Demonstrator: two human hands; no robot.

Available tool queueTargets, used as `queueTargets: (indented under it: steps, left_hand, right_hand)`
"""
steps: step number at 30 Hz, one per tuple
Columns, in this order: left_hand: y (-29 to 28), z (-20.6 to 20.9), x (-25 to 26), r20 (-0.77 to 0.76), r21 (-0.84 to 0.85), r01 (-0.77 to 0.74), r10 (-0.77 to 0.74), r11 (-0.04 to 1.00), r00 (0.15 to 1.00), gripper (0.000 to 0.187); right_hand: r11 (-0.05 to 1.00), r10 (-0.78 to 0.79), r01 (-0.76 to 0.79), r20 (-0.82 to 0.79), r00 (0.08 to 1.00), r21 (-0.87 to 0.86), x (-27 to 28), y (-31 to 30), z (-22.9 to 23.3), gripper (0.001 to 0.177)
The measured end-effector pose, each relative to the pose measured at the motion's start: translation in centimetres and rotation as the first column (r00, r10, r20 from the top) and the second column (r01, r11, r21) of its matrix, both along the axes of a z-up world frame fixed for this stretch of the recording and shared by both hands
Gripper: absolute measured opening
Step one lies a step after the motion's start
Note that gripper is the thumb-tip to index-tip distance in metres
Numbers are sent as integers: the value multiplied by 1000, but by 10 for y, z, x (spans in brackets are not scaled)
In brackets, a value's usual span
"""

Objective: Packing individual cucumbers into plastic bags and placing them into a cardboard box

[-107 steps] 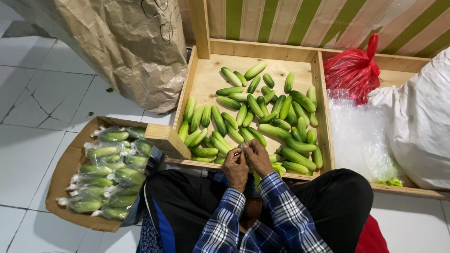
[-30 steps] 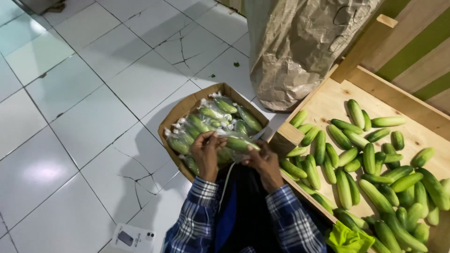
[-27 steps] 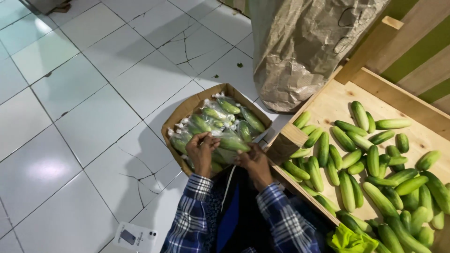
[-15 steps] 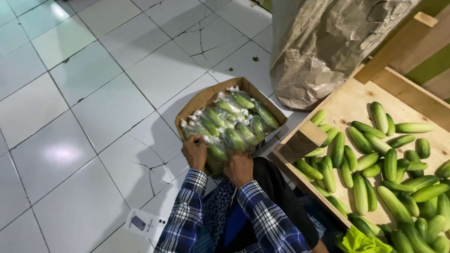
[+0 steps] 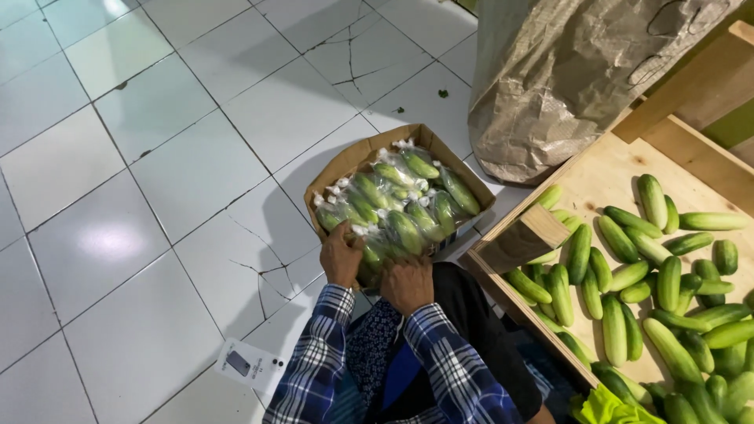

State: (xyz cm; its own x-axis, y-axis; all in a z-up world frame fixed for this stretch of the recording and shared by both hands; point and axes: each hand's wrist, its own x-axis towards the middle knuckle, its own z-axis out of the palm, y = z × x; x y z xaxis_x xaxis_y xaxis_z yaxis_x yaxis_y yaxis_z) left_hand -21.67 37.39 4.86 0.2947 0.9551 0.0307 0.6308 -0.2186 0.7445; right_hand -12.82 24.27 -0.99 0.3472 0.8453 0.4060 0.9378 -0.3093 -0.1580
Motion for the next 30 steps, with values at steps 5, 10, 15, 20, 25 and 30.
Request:
queueTargets:
  steps: [5, 10, 15, 20, 25, 30]
  left_hand:
    - [-7, 3, 1, -83, -15, 28, -29, 1000, 996, 55]
    - [-4, -12, 4, -125, 2, 13, -12, 1000, 992, 51]
    - [4, -53, 5, -134, 79, -1, 12, 997, 991, 63]
    - [12, -97, -6, -135, 203, 16, 12, 979, 991, 59]
    - [35, -136, -18, -158, 372, 57, 3, 926, 987, 59]
    - [20, -69, -22, 110, 398, 147, -207, 906, 972, 45]
  right_hand:
    - [996, 78, -80, 28, 997, 49, 6, -2, -3, 19]
    - [993, 90, -90, 13, 996, 75, 6, 2, 20, 20]
    - [988, 83, -88, -47, 995, -125, 6, 4, 41, 19]
    - [998, 27, -30, -51, 998, -60, -5, 9, 15, 13]
    - [994, -45, 56, -121, 992, 91, -16, 4, 3, 40]
    - [999, -23, 7, -322, 947, -51, -17, -6, 48, 58]
